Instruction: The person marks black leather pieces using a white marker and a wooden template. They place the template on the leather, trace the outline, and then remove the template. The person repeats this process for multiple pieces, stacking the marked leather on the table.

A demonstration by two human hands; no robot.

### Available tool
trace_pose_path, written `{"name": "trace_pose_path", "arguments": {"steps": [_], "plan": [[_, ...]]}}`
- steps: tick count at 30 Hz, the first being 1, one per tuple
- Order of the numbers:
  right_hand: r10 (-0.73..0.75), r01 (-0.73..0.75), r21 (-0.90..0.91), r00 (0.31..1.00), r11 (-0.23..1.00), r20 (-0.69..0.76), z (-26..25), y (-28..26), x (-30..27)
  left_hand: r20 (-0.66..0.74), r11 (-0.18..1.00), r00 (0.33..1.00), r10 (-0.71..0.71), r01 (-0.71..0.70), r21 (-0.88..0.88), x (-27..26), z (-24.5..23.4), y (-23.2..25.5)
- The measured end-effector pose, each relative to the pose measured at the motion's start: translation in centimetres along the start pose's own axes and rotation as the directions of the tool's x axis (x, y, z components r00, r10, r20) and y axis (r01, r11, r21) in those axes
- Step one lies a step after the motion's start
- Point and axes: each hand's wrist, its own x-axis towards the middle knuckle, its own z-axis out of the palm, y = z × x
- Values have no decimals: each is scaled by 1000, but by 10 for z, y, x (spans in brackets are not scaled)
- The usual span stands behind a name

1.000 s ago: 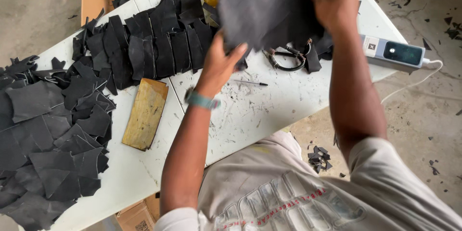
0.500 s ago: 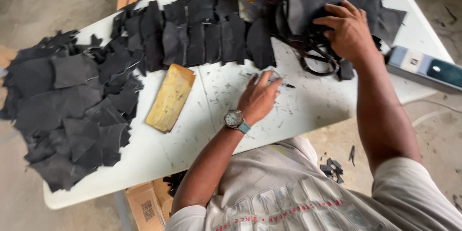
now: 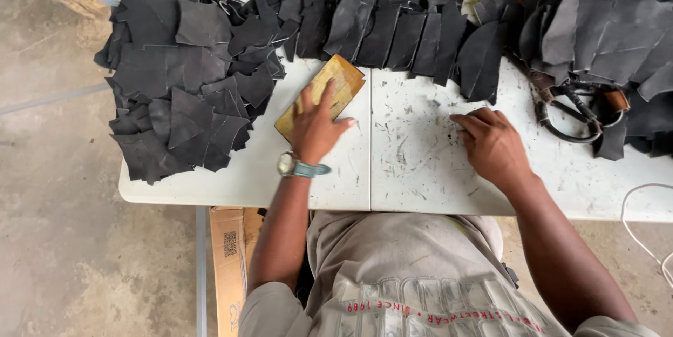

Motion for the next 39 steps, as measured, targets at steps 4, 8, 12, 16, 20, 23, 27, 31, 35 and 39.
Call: {"name": "trace_pose_path", "arguments": {"steps": [4, 8, 12, 16, 20, 23, 27, 31, 35, 39], "plan": [[-69, 82, -96, 989, 992, 131, 11, -8, 18, 181, 997, 981, -69, 74, -19, -5, -17, -42], [-144, 145, 0, 981, 989, 131, 13, -16, 39, 270, 983, 949, -165, 138, 118, 8, -45, -45], [-108, 114, -33, 984, 993, 140, 24, -36, 81, -35, 983, 998, -50, 43, -181, 61, -26, -11], [-34, 51, -65, 972, 997, 233, 40, -58, 125, -60, 965, 993, -104, 86, -247, 124, 9, 23], [132, -109, -83, 919, 991, 372, 63, -68, 150, -42, 979, 989, -144, 136, -154, 153, 37, 22], [193, -162, -108, 881, 981, 431, 75, -66, 162, -53, 997, 998, -45, 41, -64, 161, 51, 3], [200, -169, -110, 885, 979, 421, 78, -65, 160, -75, 990, 991, 113, -105, 99, 171, 69, 1], [194, -155, -124, 886, 980, 422, 74, -65, 163, -174, 1000, 985, 4, -6, -10, 182, 50, -18], [172, -138, -111, 894, 984, 413, 75, -63, 162, -524, 982, 848, -79, -25, -189, 181, -13, -70], [139, -100, -114, 895, 988, 423, 65, -68, 158, -609, 824, 785, -112, -269, -499, 141, -65, -102]]}}
